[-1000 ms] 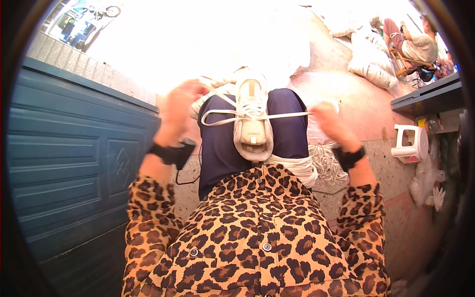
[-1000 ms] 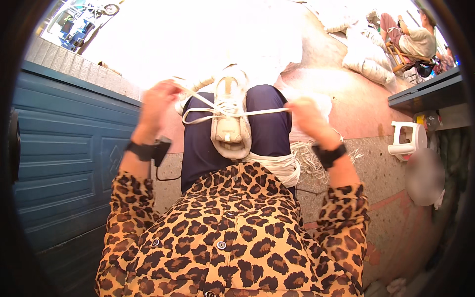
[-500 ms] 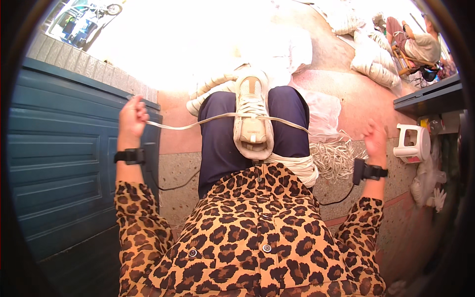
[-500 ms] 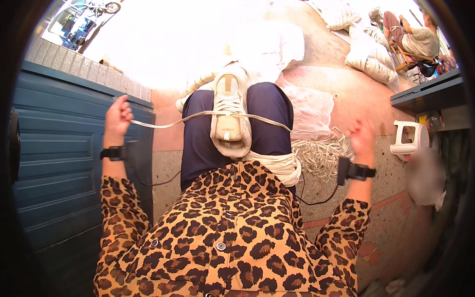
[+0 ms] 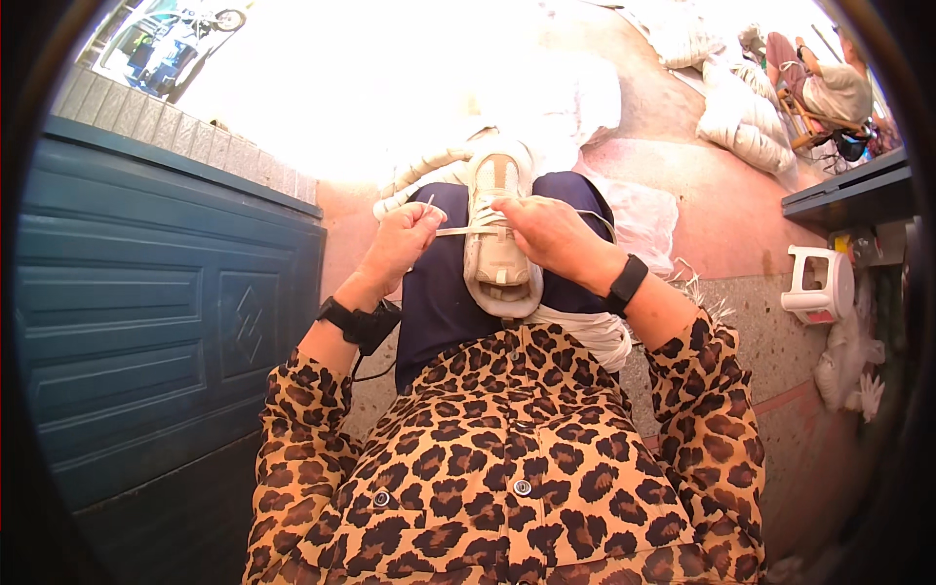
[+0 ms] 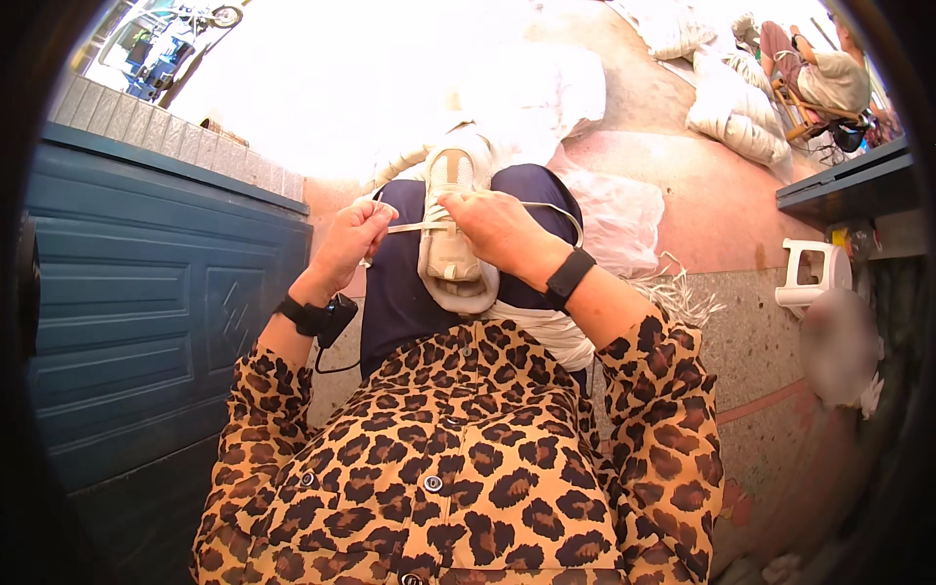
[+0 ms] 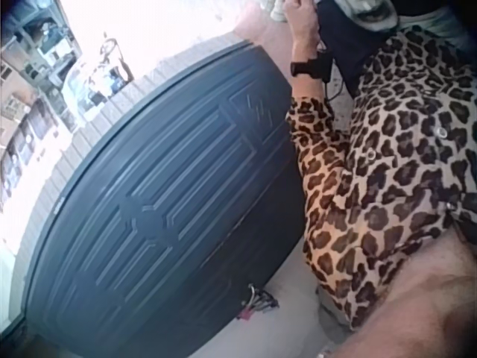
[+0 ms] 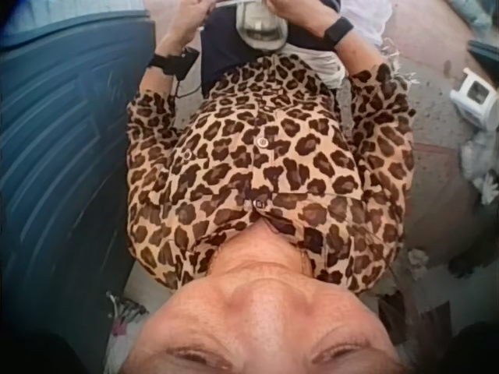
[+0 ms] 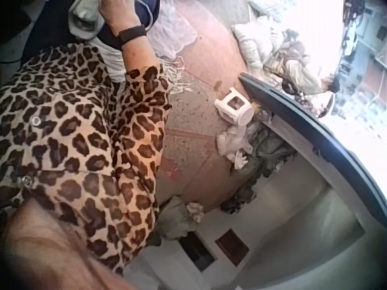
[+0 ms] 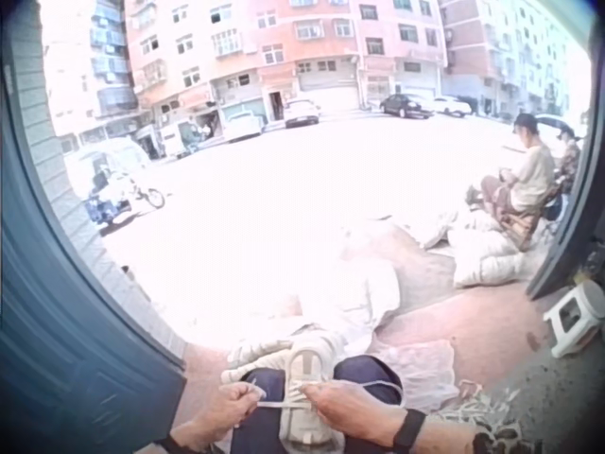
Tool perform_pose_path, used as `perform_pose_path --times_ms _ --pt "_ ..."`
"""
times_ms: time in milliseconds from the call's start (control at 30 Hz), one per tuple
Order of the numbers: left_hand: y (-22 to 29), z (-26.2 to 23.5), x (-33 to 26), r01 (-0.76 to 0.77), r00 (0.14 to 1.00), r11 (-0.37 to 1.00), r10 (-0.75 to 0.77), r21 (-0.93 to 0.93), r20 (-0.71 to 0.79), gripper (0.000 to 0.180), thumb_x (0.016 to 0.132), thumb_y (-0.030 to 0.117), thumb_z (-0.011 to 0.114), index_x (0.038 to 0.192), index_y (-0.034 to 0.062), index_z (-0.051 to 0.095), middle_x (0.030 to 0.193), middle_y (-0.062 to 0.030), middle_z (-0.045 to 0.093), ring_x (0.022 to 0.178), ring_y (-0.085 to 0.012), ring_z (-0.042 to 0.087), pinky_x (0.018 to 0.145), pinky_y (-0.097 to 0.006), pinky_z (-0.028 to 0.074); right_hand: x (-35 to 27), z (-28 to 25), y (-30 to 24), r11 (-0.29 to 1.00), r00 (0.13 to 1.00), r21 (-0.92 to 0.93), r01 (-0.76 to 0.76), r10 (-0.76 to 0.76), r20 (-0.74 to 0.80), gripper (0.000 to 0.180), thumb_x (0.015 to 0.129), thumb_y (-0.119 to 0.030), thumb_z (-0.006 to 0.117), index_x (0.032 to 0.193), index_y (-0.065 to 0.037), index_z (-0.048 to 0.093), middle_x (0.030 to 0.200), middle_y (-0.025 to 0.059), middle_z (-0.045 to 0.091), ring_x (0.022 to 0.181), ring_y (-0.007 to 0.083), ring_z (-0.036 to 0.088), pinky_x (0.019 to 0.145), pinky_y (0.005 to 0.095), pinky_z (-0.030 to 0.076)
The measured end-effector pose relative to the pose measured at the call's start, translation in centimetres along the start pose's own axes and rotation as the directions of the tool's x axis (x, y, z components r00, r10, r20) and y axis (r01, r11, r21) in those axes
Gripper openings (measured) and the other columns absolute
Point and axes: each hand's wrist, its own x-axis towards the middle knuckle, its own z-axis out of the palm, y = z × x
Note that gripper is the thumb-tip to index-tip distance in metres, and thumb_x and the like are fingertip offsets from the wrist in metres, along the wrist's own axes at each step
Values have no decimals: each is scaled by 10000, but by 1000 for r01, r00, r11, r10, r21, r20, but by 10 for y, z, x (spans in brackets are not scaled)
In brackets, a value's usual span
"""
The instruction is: Lacing a pair of white athletic shoes.
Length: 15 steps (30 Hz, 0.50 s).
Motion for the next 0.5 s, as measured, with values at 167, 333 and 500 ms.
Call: perform_pose_path --times_ms 167,333,500 --pt "16 15 1 -45 999 997 44 64 16 163 885 203 555 866 46 591 595 59 451 493 -15 361 439 -167 280 -6 0 4 995 993 68 -73 79 -88 286 733 13 526 1017 -2 494 824 167 601 790 329 600 679 390 481" --pt "16 36 23 -302 951 917 271 260 147 173 818 162 595 882 2 611 640 15 523 584 -51 452 519 -224 385 -20 0 -2 914 937 301 -272 322 -132 229 757 15 519 980 -24 482 757 179 575 724 349 588 618 404 461" --pt "48 60 41 -297 938 745 112 598 328 173 722 107 567 835 -13 617 667 -131 592 648 -176 564 591 -320 439 -23 4 4 947 961 270 -171 221 -168 201 783 4 512 980 -24 479 785 191 574 738 371 573 628 414 461"
